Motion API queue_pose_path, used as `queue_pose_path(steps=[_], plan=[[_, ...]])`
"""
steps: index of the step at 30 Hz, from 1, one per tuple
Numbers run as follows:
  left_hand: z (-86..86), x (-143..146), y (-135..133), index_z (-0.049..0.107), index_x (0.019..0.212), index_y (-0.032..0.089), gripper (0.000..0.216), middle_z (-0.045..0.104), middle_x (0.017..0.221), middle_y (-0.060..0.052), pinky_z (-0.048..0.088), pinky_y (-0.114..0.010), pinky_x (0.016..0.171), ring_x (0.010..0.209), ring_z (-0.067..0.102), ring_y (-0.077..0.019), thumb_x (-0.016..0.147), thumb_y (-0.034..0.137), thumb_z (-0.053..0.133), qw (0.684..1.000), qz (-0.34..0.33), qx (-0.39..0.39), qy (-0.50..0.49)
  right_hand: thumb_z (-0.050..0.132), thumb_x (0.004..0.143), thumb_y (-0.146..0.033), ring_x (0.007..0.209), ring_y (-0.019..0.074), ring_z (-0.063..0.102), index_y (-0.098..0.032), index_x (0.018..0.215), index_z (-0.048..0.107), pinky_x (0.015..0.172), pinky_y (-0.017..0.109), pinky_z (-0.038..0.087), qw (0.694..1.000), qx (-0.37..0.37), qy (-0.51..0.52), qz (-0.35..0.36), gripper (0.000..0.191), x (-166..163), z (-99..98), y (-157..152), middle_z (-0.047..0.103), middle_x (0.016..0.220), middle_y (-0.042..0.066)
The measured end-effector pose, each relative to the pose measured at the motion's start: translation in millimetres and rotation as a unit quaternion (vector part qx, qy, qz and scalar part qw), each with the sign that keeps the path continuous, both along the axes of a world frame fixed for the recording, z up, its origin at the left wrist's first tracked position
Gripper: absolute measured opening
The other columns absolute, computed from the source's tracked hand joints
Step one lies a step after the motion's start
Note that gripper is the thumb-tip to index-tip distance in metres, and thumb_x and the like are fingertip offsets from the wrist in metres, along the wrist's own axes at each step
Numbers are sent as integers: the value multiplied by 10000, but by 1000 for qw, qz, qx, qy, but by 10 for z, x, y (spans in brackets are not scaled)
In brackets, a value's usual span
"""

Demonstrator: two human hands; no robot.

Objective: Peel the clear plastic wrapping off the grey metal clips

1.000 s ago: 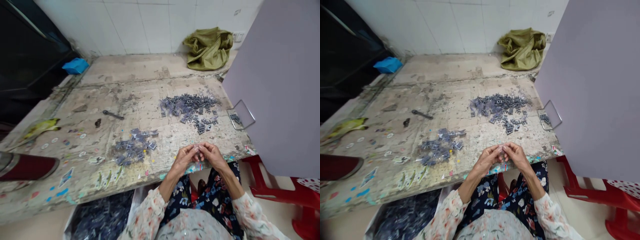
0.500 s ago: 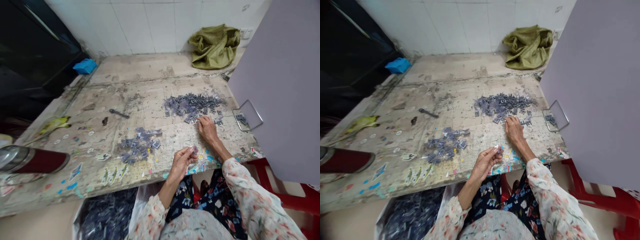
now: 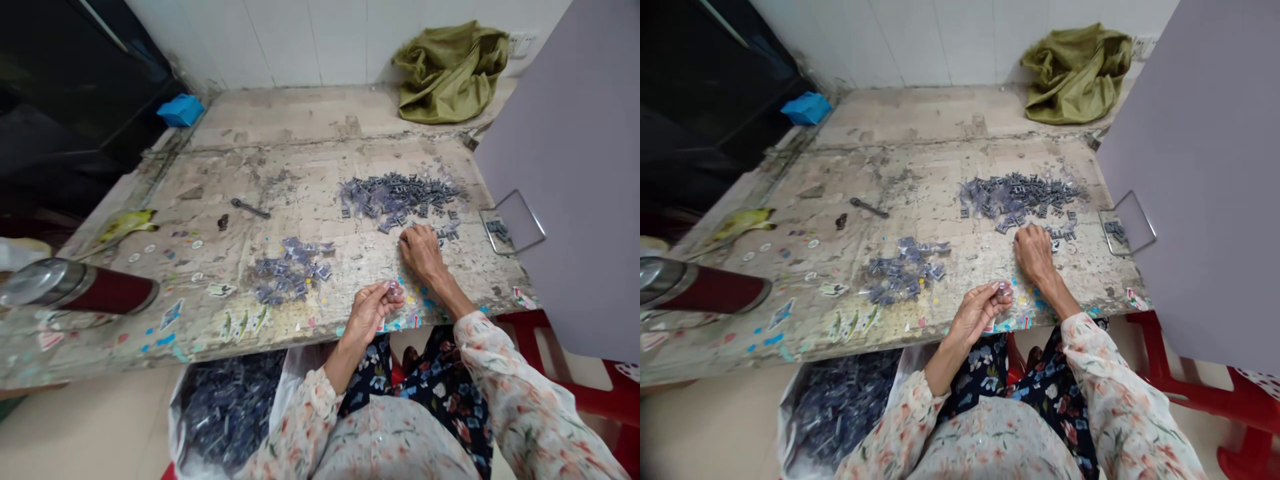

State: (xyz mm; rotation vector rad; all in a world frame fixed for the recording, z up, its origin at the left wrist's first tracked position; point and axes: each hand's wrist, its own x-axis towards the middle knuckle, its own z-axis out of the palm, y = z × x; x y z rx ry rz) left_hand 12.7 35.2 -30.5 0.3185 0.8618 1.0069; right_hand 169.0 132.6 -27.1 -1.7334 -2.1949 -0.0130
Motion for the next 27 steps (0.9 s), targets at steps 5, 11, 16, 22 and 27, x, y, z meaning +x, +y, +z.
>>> queue_pose_path(steps=[5, 11, 16, 22, 27], plan=[[50, -36, -97, 667, 734, 78, 332, 702, 649, -58, 552, -226, 565, 521, 651, -119, 666, 360, 829, 999, 2, -16, 30, 486, 949, -241, 801, 213, 565, -180, 968, 608, 645, 301, 352, 1000, 0, -16, 20, 138, 7, -73, -562, 639, 900, 75], [92, -38, -142, 657, 721, 78, 284, 696, 644, -49, 562, -232, 597, 542, 660, -119, 687, 312, 815, 999, 3, -38, 22, 436, 980, -213, 915, 207, 614, -169, 1089, 611, 759, 297, 467, 993, -18, 102, 64, 211, 150, -191, -909, 643, 1013, 99], [92, -26, -196, 666, 729, 84, 297, 698, 662, -47, 570, -245, 616, 578, 678, -134, 654, 322, 827, 1000, 4, -13, 13, 462, 961, -153, 969, 190, 616, -165, 1062, 615, 854, 325, 515, 971, 8, 214, 104, 184, 195, -44, -1098, 623, 1024, 102], [122, -2, -277, 670, 729, 107, 315, 679, 645, -15, 552, -237, 606, 550, 657, -119, 671, 385, 806, 997, 18, 38, 59, 549, 903, -72, 996, 191, 623, -182, 1105, 603, 876, 349, 546, 959, 86, 240, 125, 236, 19, 115, -1439, 642, 1027, 98], [164, -2, -309, 657, 708, 129, 301, 640, 601, 14, 513, -205, 574, 508, 612, -92, 720, 408, 771, 992, 8, 75, 97, 532, 900, -39, 1066, 209, 624, -165, 1224, 559, 918, 366, 558, 957, 93, 212, 175, 350, -81, 117, -1531, 634, 1093, 131]])
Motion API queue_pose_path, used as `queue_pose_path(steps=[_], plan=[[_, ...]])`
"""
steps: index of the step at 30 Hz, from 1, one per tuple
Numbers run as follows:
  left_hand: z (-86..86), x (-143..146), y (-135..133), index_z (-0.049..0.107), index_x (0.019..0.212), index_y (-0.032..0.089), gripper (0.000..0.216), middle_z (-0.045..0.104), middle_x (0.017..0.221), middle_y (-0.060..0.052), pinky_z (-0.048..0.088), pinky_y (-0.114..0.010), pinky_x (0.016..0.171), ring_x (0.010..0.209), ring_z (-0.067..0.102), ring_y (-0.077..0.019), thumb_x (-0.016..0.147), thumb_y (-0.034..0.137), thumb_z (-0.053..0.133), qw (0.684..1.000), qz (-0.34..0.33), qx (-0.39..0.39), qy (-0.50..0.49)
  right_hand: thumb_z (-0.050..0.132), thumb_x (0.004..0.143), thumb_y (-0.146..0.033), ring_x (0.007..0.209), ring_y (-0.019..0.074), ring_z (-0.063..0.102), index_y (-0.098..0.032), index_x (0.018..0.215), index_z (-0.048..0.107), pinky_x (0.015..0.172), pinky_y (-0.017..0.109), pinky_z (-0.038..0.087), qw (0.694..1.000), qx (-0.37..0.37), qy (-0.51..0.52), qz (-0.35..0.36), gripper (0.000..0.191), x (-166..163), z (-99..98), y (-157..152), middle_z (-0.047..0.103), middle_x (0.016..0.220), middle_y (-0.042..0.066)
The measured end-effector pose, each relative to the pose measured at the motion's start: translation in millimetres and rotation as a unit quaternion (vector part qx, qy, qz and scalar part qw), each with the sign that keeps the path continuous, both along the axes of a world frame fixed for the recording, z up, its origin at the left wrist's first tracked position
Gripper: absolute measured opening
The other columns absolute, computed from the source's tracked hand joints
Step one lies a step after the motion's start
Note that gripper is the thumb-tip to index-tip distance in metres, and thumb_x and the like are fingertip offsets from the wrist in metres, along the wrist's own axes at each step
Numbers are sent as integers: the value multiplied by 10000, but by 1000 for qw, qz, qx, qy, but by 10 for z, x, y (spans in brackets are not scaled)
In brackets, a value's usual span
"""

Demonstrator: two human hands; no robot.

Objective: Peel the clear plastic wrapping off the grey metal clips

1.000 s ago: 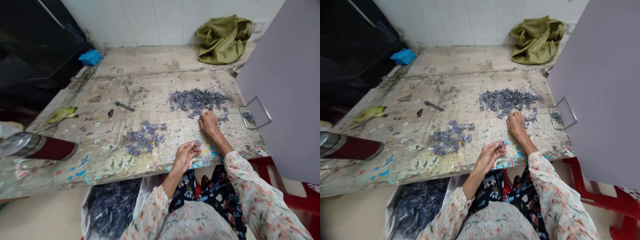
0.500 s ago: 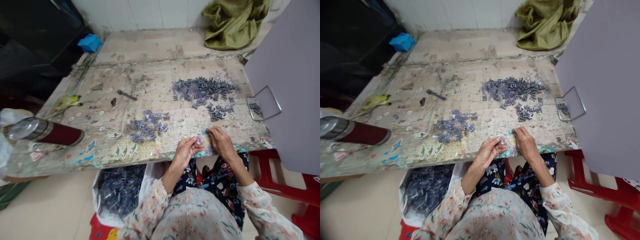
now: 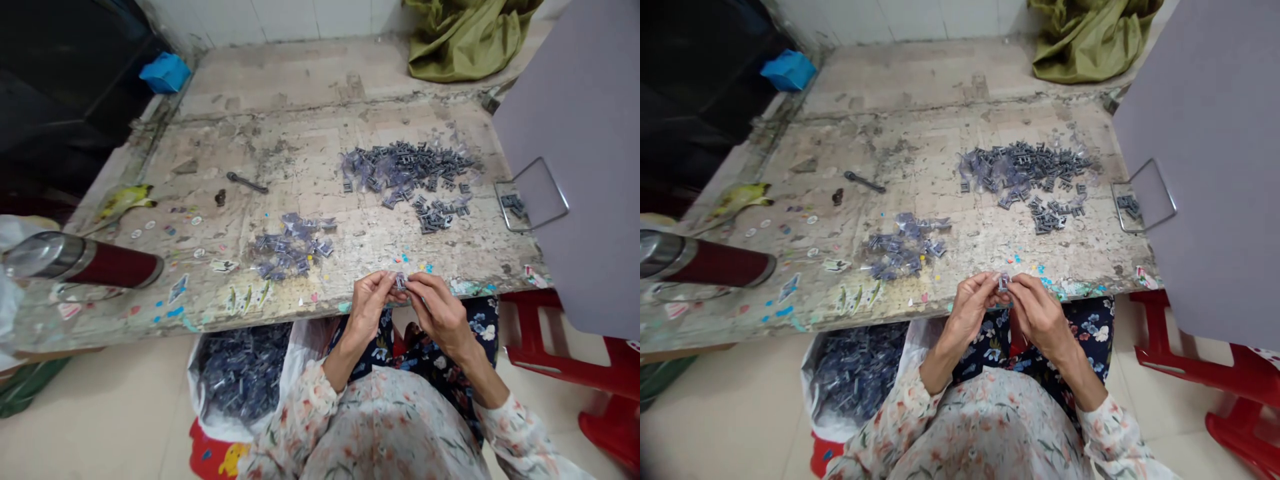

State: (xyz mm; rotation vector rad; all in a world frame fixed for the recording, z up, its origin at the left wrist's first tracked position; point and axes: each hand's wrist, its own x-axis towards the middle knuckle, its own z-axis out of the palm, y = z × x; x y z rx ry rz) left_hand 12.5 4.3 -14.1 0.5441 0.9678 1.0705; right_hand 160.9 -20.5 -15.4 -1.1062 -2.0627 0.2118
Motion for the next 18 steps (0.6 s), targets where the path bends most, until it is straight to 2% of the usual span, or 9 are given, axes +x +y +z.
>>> queue_pose_path(steps=[7, 14, 18], plan=[[33, -60, -18, 673, 742, 135, 288, 638, 610, 14, 481, -183, 579, 534, 605, -82, 756, 414, 745, 999, -25, 11, 21, 579, 877, -27, 1079, 209, 636, -137, 1246, 557, 922, 328, 561, 997, 47, -53, -22, 386, 2, -18, -25, 656, 1111, 145], [75, -96, 9, 694, 748, 133, 276, 636, 632, 5, 497, -192, 607, 551, 592, -81, 751, 402, 755, 998, -64, -2, -9, 622, 856, -31, 1072, 203, 646, -123, 1244, 565, 916, 308, 560, 995, 74, -62, -18, 402, 29, 12, -63, 667, 1119, 149], [70, -71, -12, 719, 755, 143, 241, 645, 665, -1, 517, -209, 646, 609, 598, -96, 756, 382, 753, 999, -33, 14, -4, 633, 853, -42, 1036, 202, 664, -134, 1227, 577, 890, 304, 571, 995, 77, -61, -35, 390, -6, 54, -57, 679, 1098, 143]])
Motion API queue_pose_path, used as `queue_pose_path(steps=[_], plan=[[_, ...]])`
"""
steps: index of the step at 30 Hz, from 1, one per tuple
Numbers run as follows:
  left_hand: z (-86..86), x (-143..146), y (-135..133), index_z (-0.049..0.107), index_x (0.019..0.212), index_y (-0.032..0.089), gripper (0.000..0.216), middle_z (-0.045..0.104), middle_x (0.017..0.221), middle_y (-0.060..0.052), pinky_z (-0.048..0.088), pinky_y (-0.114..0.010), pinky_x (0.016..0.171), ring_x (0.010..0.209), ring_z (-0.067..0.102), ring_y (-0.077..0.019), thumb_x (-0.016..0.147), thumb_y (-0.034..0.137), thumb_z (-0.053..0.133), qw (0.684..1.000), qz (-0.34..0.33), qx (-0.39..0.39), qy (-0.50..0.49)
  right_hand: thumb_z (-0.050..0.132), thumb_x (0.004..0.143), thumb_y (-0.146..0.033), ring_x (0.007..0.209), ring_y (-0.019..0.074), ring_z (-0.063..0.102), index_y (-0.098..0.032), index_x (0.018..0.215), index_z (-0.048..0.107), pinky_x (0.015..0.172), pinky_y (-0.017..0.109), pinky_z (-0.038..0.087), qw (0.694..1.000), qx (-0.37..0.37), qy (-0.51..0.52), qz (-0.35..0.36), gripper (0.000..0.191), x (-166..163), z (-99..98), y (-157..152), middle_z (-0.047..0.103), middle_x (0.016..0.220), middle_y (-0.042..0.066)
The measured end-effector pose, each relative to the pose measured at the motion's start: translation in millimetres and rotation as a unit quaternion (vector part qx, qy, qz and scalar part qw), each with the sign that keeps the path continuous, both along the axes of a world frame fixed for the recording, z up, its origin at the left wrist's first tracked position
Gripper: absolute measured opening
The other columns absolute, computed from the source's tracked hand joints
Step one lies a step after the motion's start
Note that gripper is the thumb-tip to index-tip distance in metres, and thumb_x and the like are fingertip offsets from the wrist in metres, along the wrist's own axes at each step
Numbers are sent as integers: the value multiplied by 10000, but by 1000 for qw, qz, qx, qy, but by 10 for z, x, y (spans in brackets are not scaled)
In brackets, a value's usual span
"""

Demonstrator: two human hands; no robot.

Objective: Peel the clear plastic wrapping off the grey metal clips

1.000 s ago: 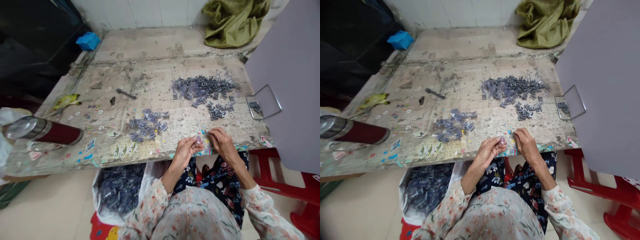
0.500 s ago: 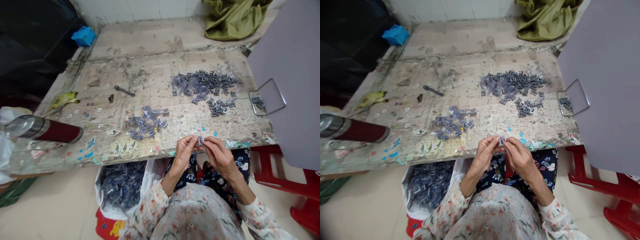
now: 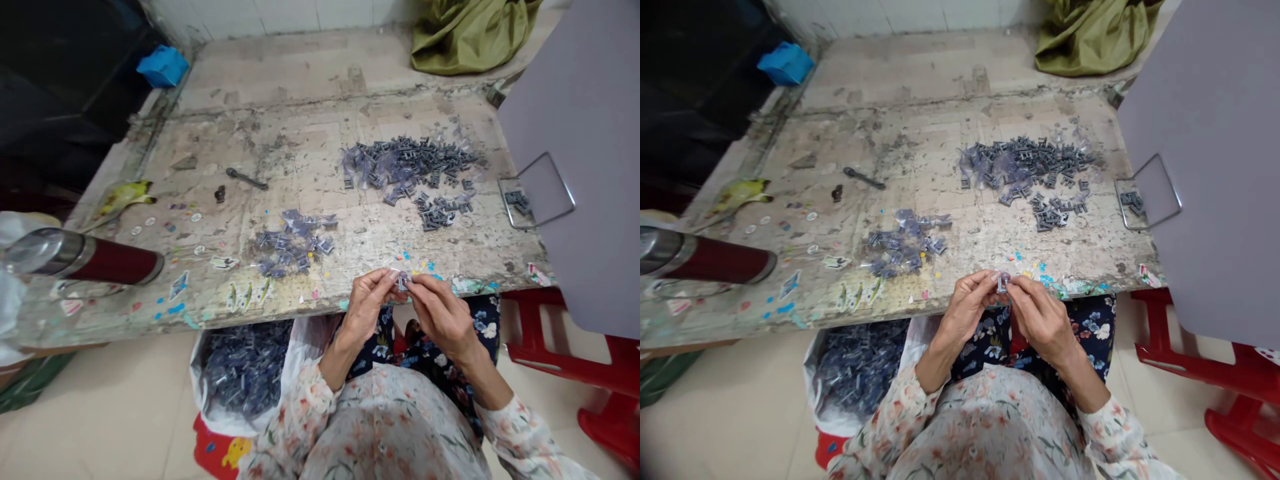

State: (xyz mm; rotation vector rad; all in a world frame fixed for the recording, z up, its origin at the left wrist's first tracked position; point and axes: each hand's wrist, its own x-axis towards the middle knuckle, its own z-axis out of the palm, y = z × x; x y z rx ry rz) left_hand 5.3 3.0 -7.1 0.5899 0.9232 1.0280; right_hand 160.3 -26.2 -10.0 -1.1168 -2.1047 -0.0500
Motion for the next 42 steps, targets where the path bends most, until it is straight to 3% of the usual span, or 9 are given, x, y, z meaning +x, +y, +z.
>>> queue_pose_path(steps=[6, 12, 21, 24, 30, 33, 36, 42], plan=[[-33, 42, -107, 761, 875, 170, 246, 716, 865, -35, 538, -257, 732, 774, 642, -155, 818, 397, 687, 995, 38, 64, 70, 638, 854, -55, 1004, 206, 683, -154, 1257, 562, 871, 316, 585, 1000, 12, 10, -25, 423, -81, -16, -26, 695, 1081, 141], [-6, 75, -154, 770, 895, 182, 237, 717, 920, -44, 525, -254, 740, 803, 637, -164, 863, 374, 633, 980, 45, 120, 152, 609, 892, -116, 954, 211, 705, -219, 1328, 522, 828, 332, 606, 996, 20, 12, -81, 457, -143, -62, -98, 704, 1098, 115], [50, 125, -191, 777, 902, 208, 200, 734, 960, -60, 522, -297, 859, 917, 667, -183, 900, 250, 581, 935, 100, 219, 261, 620, 870, -83, 940, 214, 691, -211, 1264, 568, 839, 355, 595, 993, 18, 53, -100, 418, -223, -32, -115, 701, 1040, 107], [12, 143, -226, 770, 964, 209, 206, 734, 985, -70, 525, -311, 877, 937, 674, -185, 905, 212, 573, 904, 130, 275, 300, 619, 861, -70, 941, 215, 679, -206, 1202, 594, 844, 367, 589, 991, 11, 85, -107, 368, -260, 3, -116, 692, 1013, 105], [-64, 133, -238, 732, 1082, 214, 259, 730, 1045, -83, 537, -343, 885, 979, 671, -194, 926, 177, 529, 860, 149, 349, 340, 606, 888, -149, 933, 206, 659, -225, 1053, 618, 772, 350, 612, 973, -80, 184, -114, 182, -312, 128, -93, 661, 971, 82], [-92, 110, -234, 717, 1111, 214, 280, 726, 1081, -86, 533, -347, 901, 1005, 666, -193, 934, 167, 506, 855, 148, 366, 337, 612, 891, -192, 934, 190, 654, -217, 1154, 595, 670, 279, 623, 953, -156, 237, -107, 265, -303, 175, -76, 647, 1027, 89], [-110, 96, -243, 712, 1120, 215, 288, 728, 1083, -89, 532, -363, 907, 1013, 667, -203, 942, 189, 486, 854, 140, 372, 337, 579, 911, -212, 964, 192, 655, -222, 1260, 570, 673, 273, 622, 944, -211, 240, -84, 349, -277, 201, -65, 644, 1108, 103], [-94, 95, -265, 714, 1103, 205, 279, 731, 1053, -97, 540, -357, 879, 981, 675, -205, 944, 211, 484, 853, 135, 369, 343, 623, 889, -202, 953, 193, 661, -226, 1147, 637, 783, 324, 607, 956, -176, 224, -71, 259, -257, 232, -44, 678, 1037, 84]])
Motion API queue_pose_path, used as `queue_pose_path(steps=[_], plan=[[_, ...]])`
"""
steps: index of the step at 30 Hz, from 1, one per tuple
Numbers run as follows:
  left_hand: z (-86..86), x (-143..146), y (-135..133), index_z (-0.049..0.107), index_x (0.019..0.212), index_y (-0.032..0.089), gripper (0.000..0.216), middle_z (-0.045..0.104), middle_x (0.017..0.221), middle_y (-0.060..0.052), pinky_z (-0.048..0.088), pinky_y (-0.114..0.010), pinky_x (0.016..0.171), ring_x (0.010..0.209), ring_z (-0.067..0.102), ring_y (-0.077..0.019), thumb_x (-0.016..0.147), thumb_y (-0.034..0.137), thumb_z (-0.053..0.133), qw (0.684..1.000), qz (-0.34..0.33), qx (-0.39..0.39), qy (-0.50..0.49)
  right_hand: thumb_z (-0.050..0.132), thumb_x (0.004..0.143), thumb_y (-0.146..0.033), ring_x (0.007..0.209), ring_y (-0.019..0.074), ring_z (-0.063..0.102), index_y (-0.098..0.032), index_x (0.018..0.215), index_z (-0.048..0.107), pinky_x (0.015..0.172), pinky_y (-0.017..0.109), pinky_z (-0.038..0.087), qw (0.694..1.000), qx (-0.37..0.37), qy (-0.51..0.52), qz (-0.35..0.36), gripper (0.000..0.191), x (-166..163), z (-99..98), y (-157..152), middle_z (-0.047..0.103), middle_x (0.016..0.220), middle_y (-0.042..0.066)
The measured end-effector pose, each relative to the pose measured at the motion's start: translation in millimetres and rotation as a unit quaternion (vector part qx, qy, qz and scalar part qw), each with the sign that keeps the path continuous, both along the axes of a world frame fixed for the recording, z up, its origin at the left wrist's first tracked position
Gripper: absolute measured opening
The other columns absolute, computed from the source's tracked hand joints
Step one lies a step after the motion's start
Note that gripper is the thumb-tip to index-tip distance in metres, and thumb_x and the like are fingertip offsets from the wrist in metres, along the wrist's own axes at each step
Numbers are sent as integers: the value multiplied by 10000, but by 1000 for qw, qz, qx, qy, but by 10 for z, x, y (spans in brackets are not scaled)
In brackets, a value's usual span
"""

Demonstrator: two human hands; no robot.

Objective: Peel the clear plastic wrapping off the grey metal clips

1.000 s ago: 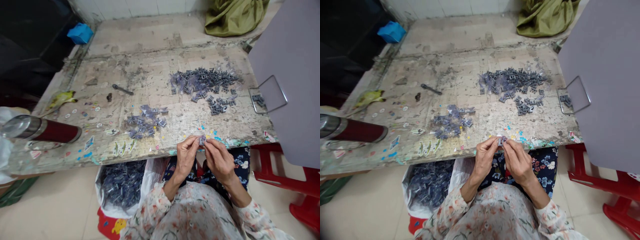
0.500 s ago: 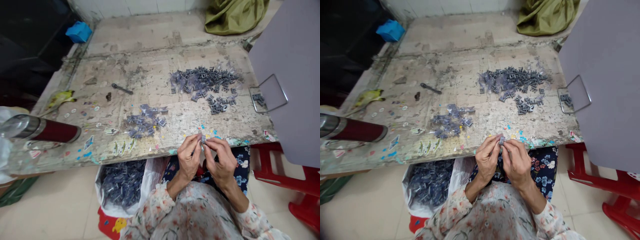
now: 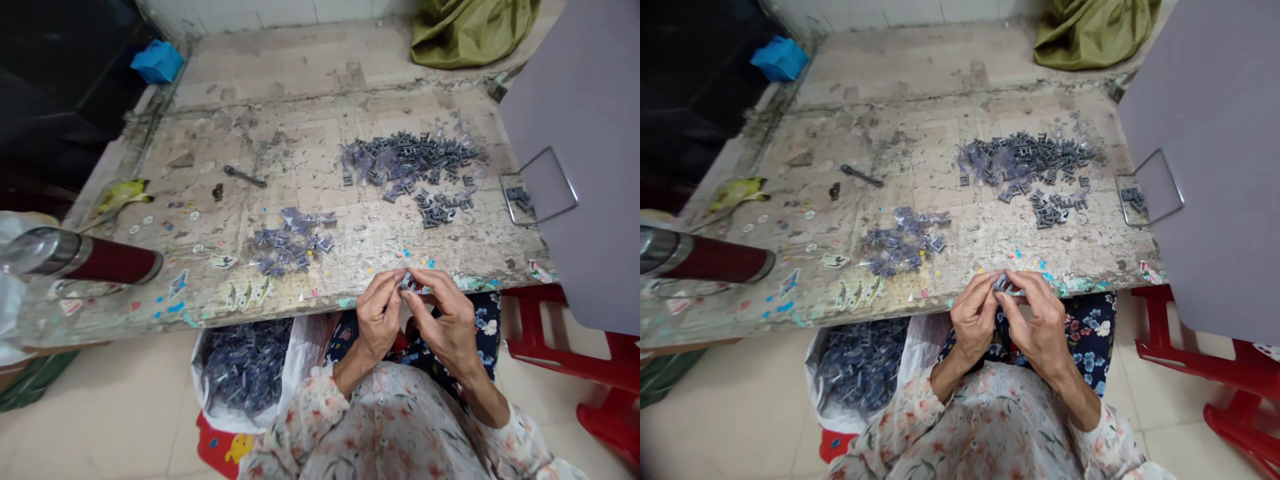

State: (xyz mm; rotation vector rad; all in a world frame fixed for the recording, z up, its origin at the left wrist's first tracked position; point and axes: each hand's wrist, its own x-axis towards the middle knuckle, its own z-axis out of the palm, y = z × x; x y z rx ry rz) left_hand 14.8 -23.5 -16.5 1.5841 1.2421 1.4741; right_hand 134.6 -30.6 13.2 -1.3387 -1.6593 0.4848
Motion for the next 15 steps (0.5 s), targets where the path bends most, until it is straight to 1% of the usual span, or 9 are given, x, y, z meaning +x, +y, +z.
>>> queue_pose_path(steps=[2, 6, 12, 14, 15], plan=[[12, -3, -3, 713, 1106, 206, 281, 732, 1044, -95, 539, -352, 873, 972, 675, -203, 943, 201, 483, 1000, 0, 4, -1, 625, 886, -185, 937, 190, 667, -220, 1120, 642, 792, 326, 602, 1000, 18, -6, -5, 237, -9, 12, 8, 685, 1010, 83], [23, -1, -20, 713, 1101, 209, 277, 731, 1048, -94, 536, -347, 867, 960, 674, -200, 939, 196, 489, 1000, 5, 0, -3, 600, 896, -180, 887, 185, 677, -221, 1086, 649, 731, 309, 601, 999, 30, -6, -11, 200, -39, 35, 14, 693, 973, 81], [7, 35, -55, 731, 1056, 214, 259, 733, 1018, -89, 530, -347, 862, 934, 673, -203, 932, 237, 505, 999, 21, -27, -14, 594, 889, -178, 855, 190, 675, -219, 1025, 656, 761, 333, 585, 999, 43, -9, -19, 155, -54, -21, 46, 694, 910, 63], [11, 1, -21, 746, 1006, 216, 232, 731, 995, -84, 522, -340, 861, 923, 668, -205, 919, 265, 537, 998, 15, -51, -38, 588, 897, -170, 860, 188, 670, -221, 1030, 644, 760, 329, 579, 999, 45, -18, 4, 154, 10, -62, 84, 691, 905, 59], [18, -34, 14, 752, 976, 214, 218, 729, 982, -81, 517, -333, 860, 924, 663, -207, 909, 284, 557, 996, 0, -73, -55, 583, 901, -164, 872, 188, 668, -222, 1052, 635, 767, 330, 577, 998, 51, -32, 28, 170, 60, -82, 107, 691, 916, 60]])
